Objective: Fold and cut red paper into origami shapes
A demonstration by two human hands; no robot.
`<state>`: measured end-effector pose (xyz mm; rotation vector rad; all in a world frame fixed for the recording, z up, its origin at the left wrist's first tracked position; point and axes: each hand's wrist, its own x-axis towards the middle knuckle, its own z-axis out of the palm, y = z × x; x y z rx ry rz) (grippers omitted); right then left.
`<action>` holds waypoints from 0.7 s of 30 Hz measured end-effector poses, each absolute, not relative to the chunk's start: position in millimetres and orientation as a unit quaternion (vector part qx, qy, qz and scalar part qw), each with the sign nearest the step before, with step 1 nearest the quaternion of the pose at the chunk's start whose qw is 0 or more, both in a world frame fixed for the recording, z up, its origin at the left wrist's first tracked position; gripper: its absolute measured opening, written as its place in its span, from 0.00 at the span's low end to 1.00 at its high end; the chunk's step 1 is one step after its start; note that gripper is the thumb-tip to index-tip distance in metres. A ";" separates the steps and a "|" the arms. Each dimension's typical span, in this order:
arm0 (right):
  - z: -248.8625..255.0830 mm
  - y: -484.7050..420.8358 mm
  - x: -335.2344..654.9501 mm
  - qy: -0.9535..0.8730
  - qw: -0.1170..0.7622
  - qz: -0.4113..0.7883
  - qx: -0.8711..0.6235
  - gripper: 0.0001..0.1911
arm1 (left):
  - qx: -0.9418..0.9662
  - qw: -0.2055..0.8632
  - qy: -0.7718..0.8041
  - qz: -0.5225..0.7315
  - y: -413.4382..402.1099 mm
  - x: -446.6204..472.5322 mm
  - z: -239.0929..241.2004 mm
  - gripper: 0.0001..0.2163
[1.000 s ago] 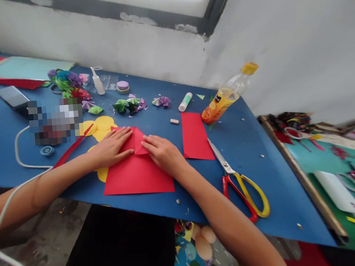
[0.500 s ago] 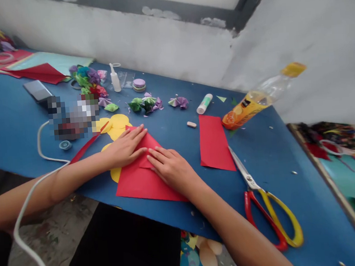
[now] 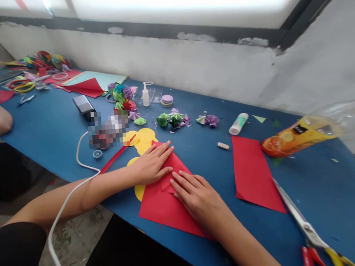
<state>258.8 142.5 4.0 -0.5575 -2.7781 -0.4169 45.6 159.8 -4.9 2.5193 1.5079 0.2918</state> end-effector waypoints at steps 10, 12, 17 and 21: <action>7.3 143.2 257.5 -0.964 0.142 -0.135 -0.181 0.20 | 0.837 0.110 0.523 0.122 160.9 47.8 -5.0 0.30; 7.7 144.2 256.9 -0.965 0.138 -0.135 -0.175 0.20 | 0.835 0.109 0.524 0.128 161.2 47.8 -5.6 0.30; 6.1 147.1 259.8 -0.968 0.135 -0.144 -0.154 0.23 | 0.836 0.119 0.519 0.130 162.6 48.3 -4.6 0.31; -10.3 152.9 275.3 -0.972 0.146 -0.060 -0.171 0.26 | 0.838 0.128 0.517 0.118 164.5 49.6 -3.1 0.30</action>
